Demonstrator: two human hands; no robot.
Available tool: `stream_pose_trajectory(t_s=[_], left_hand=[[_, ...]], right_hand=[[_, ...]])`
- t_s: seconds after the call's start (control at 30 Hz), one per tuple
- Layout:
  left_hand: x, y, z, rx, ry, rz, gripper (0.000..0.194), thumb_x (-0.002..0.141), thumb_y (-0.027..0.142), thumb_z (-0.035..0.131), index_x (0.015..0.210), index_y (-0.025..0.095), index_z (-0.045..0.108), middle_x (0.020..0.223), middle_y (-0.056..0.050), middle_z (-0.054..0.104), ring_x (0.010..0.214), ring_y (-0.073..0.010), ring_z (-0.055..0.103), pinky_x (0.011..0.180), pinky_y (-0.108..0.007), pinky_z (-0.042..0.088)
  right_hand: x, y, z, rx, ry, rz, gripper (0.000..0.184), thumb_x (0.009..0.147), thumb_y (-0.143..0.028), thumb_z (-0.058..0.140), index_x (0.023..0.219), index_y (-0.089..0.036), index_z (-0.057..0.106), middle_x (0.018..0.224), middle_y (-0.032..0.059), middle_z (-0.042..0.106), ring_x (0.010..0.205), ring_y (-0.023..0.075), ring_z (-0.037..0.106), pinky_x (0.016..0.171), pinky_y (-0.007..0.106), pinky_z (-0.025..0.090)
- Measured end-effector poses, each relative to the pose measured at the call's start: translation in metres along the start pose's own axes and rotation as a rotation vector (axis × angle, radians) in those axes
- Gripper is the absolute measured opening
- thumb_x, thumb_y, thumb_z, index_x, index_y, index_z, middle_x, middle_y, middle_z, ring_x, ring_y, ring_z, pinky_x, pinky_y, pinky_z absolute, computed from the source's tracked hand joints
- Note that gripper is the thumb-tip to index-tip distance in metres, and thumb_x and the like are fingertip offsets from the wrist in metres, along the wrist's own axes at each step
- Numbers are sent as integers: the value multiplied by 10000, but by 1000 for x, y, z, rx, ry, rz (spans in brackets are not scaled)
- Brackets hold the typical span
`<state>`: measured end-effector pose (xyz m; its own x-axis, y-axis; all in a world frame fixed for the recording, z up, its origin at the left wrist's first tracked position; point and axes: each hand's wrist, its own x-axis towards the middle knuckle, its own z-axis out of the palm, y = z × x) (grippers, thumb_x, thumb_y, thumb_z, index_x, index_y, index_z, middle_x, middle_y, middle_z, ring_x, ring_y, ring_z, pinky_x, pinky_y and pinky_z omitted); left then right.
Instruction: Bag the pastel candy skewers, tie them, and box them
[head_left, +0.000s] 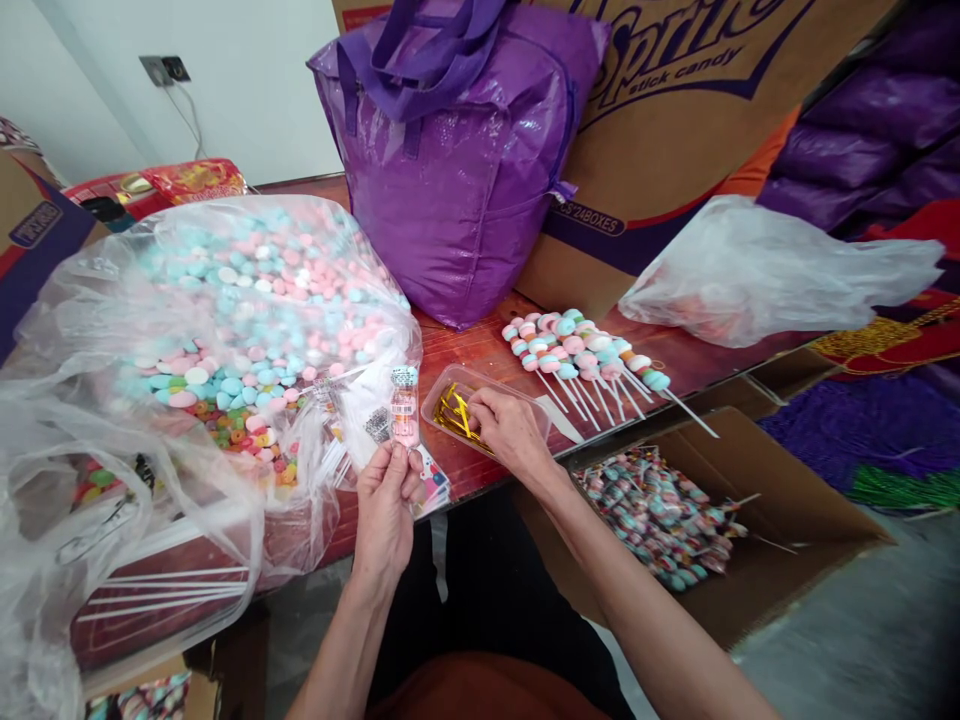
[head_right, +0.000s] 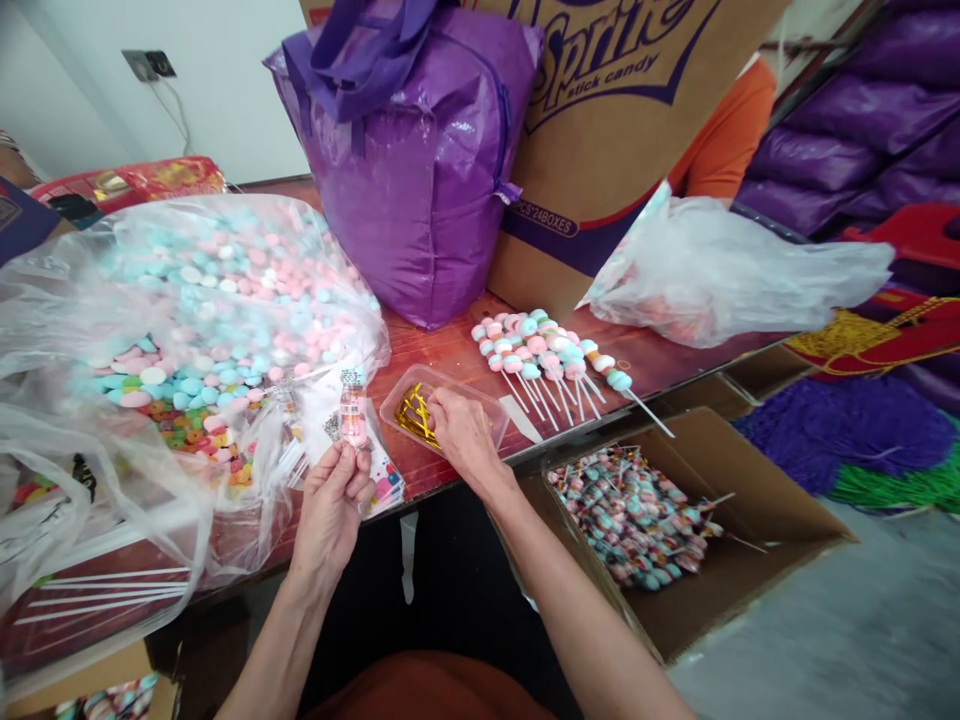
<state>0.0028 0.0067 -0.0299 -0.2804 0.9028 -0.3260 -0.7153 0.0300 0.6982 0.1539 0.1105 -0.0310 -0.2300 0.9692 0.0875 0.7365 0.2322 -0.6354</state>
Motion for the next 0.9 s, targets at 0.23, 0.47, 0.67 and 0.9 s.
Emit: stream_pose_trajectory(t_s=[0.23, 0.47, 0.67, 0.9], left_hand=[[0, -3, 2, 29, 34, 67, 352, 731, 309, 812, 942, 186, 559, 678, 36, 587, 483, -24, 321, 463, -141, 237], [2, -4, 8, 40, 8, 43, 267, 764, 247, 741, 873, 210, 500, 659, 59, 566, 475, -23, 292, 469, -149, 206], [-4, -2, 11, 69, -108, -56, 188, 757, 180, 701, 820, 191, 524, 628, 57, 533, 477, -30, 261, 458, -164, 176], [-9, -8, 7, 177, -223, -2, 192, 813, 267, 745, 844, 180, 577, 666, 53, 501, 510, -30, 317, 467, -164, 221]], right_hand=[[0, 4, -2, -16, 35, -34, 274, 847, -146, 504, 973, -207, 738, 726, 44, 735, 694, 208, 649, 648, 284, 399], [-39, -23, -5, 693, 8, -23, 158, 852, -295, 612, 769, -186, 689, 734, 19, 678, 612, 145, 576, 587, 262, 458], [-63, -38, 12, 899, -60, 146, 145, 758, -295, 722, 679, -174, 702, 566, -27, 594, 497, 99, 462, 491, 235, 381], [-60, -35, 6, 1032, -95, 224, 211, 688, -337, 794, 638, -171, 674, 553, -41, 567, 476, 74, 391, 471, 226, 324]])
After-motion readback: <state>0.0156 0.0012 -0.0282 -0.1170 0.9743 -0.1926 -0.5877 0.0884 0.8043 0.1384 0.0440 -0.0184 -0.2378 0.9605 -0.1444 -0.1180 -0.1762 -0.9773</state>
